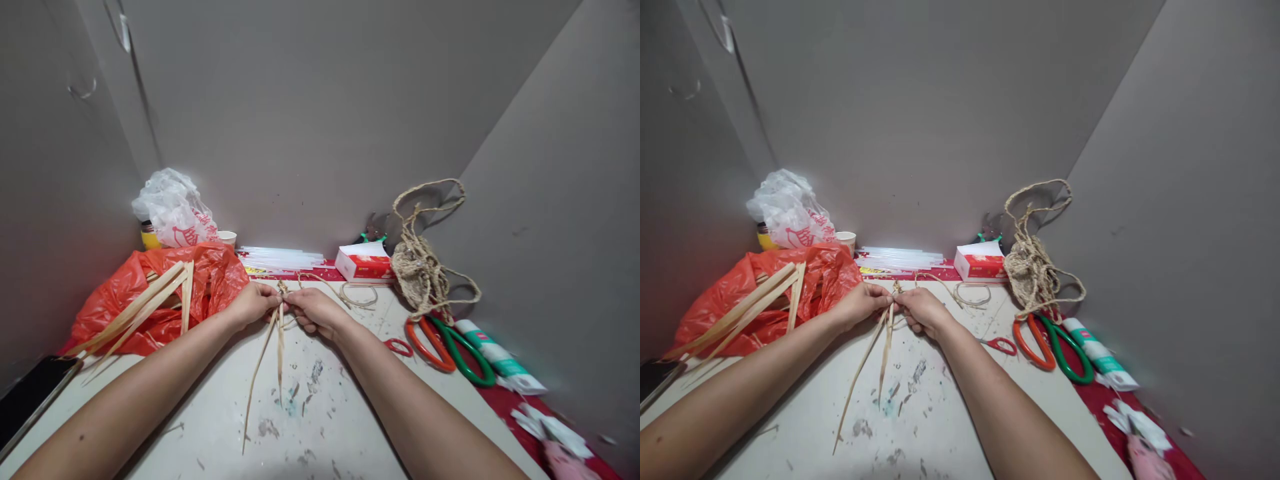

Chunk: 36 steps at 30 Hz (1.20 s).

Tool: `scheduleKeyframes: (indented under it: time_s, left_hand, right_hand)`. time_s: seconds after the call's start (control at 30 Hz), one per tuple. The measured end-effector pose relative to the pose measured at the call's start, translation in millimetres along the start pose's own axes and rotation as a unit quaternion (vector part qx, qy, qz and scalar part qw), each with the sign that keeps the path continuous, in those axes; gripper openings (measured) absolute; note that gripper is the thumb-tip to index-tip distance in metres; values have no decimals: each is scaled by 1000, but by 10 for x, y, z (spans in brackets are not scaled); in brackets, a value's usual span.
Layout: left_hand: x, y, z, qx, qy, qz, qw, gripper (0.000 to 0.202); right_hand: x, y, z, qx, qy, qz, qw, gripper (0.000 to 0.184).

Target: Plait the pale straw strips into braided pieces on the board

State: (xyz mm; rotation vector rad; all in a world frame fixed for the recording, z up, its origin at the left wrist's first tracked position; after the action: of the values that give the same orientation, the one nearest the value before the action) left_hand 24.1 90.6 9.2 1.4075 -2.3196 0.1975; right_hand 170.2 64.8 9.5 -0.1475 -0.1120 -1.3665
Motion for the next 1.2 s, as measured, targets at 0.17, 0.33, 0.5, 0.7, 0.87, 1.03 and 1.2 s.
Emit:
scheduleKeyframes:
  time_s: [0.17, 0.33, 0.5, 0.7, 0.87, 1.03, 1.2]
  left_hand:
    - [11, 36, -24, -74, -19, 5, 997, 26]
    - [-6, 103, -44, -136, -84, -65, 985, 24]
    - [46, 51, -95, 5, -60, -97, 993, 15]
    - [91, -40, -58, 0, 10, -24, 1000, 30]
    - [98, -32, -37, -46, 43, -1, 998, 36]
    - [100, 24, -53, -42, 59, 25, 997, 34]
    - [66, 77, -24, -50, 70, 39, 996, 31]
  right_hand:
    - [-1, -37, -10, 23, 14, -41, 999, 13]
    - [-4, -18, -3, 8, 5, -35, 999, 8]
    - [-17, -6, -9, 1, -1, -32, 999, 8]
    - [-4, -19, 7, -2, 6, -33, 999, 12]
    - [-2, -19, 17, 2, 4, -30, 1000, 11]
    - [-14, -22, 10, 14, 0, -41, 999, 12]
    - [-3, -23, 22, 3, -5, -58, 998, 16]
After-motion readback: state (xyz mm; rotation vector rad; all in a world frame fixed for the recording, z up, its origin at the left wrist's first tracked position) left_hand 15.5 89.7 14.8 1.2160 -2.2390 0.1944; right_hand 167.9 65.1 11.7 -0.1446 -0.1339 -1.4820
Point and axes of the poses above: each hand's wrist, its own x-axis away from the middle knuckle, its own y-axis out of the back of the hand, z = x × y, the point moved 1 cm from there along -x, towards the middle knuckle, and after that the axes turned 14 degrees about y, right-handed, at the moved point
